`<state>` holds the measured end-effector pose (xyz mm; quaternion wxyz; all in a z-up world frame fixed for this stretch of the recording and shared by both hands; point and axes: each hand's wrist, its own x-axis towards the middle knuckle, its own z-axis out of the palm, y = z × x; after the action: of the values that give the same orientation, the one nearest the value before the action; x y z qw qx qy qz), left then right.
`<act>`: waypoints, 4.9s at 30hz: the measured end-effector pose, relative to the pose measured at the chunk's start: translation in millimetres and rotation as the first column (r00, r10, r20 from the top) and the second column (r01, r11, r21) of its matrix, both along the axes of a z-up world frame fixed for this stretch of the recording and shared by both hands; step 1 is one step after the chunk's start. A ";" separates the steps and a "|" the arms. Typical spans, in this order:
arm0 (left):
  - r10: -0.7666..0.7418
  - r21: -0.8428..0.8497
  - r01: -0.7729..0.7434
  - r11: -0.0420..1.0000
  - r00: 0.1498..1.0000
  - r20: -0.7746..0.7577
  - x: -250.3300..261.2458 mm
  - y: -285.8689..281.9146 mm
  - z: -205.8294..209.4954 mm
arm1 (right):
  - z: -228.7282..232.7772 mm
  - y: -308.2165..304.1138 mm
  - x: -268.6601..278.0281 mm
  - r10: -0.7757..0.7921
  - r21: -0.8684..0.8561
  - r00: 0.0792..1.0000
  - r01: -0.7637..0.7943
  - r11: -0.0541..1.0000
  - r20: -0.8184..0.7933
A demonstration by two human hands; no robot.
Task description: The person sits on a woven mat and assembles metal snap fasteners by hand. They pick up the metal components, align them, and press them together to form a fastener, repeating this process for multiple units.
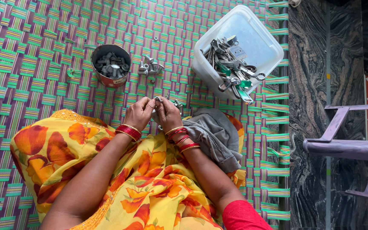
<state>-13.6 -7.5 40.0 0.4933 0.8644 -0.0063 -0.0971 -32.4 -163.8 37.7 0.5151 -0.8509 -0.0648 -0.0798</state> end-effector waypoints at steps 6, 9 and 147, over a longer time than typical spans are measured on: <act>-0.022 -0.201 0.012 0.980 0.998 -0.050 2.6 1.0 -3.0 | -23.9 -7.8 7.7 0.057 0.291 0.989 -0.015 0.957 -0.137; -0.092 -0.457 0.018 0.889 0.986 -0.140 3.6 -0.2 -12.3 | -37.3 -17.4 13.8 0.152 0.427 0.961 -0.041 0.903 -0.230; -0.036 -0.346 0.006 0.938 0.996 -0.079 3.8 30.5 -75.0 | -33.0 1.3 8.4 0.028 0.374 0.993 0.016 0.927 -0.112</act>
<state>-9.9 23.0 -35.1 0.6360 0.7595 -0.0115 -0.1360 -24.1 -162.5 4.7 0.6711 -0.7400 -0.0211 -0.0401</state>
